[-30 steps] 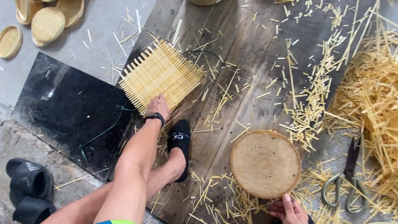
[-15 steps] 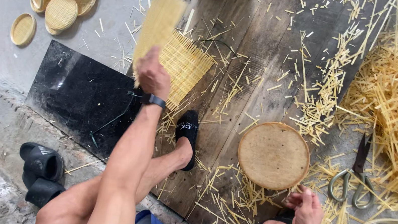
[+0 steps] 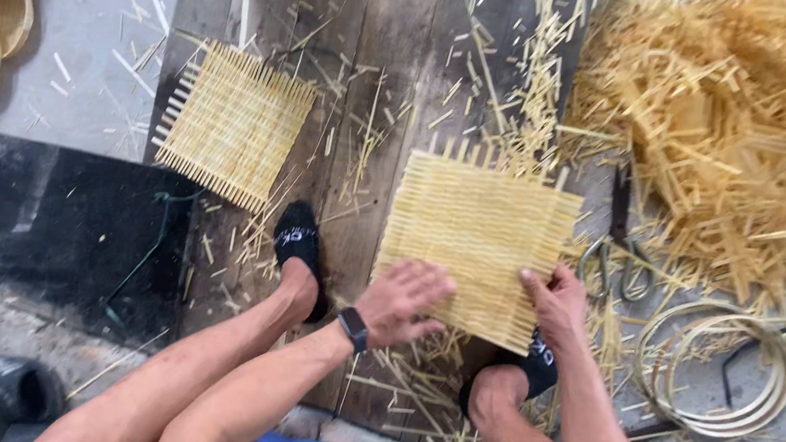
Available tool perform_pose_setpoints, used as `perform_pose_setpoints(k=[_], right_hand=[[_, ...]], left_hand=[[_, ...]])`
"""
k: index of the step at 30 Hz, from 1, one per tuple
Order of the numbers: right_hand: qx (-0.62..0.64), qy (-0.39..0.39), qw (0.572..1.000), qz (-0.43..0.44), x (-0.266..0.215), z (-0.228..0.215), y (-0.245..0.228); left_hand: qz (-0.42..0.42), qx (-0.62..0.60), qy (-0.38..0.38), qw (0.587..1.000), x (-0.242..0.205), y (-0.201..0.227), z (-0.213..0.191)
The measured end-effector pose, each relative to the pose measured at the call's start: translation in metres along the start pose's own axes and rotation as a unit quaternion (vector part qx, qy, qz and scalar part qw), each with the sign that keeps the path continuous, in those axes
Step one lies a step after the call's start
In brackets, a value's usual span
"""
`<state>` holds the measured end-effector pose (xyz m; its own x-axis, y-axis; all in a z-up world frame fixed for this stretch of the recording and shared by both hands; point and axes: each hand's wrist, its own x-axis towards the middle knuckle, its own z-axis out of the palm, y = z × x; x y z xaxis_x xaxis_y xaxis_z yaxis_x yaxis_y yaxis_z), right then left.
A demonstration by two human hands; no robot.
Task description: The person assembles bamboo steamer components by fitting woven bamboo circles into pre-made wooden and bamboo frames, using shears to trim excess material and pressing the components together by hand.
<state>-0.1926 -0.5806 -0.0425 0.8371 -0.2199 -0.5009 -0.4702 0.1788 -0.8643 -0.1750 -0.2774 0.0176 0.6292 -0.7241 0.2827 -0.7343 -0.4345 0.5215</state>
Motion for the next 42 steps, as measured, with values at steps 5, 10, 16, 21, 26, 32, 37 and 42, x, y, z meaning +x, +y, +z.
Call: perform_pose_setpoints(k=[5, 10, 16, 21, 26, 32, 37, 42], right_hand=[[-0.042, 0.05, 0.998, 0.019, -0.002, 0.006, 0.0], [-0.062, 0.072, 0.995, 0.013, -0.001, 0.008, 0.005], [-0.027, 0.086, 0.995, -0.04, 0.01, 0.006, 0.025], [-0.001, 0.089, 0.994, -0.061, 0.007, 0.011, 0.019], [-0.13, 0.097, 0.987, 0.0, 0.004, 0.019, -0.02], [-0.1, 0.092, 0.99, -0.037, 0.008, 0.022, -0.025], [-0.11, 0.102, 0.987, -0.059, 0.008, 0.023, -0.023], [-0.127, 0.116, 0.985, -0.008, -0.003, 0.031, -0.04]], left_hand=[[-0.601, -0.206, 0.139, 0.759, 0.025, -0.079, 0.006], [-0.565, -0.441, 0.101, 0.69, -0.003, -0.13, 0.04], [-0.545, -0.474, 0.113, 0.682, -0.018, -0.137, 0.054], [-0.516, -0.512, 0.157, 0.669, -0.019, -0.143, 0.067], [-0.495, -0.501, 0.243, 0.666, -0.011, -0.146, 0.065], [-0.626, -0.194, 0.142, 0.742, 0.024, -0.105, 0.019], [-0.432, -0.18, 0.331, 0.82, 0.019, 0.016, 0.061], [-0.725, -0.502, 0.259, 0.393, 0.004, 0.048, 0.123]])
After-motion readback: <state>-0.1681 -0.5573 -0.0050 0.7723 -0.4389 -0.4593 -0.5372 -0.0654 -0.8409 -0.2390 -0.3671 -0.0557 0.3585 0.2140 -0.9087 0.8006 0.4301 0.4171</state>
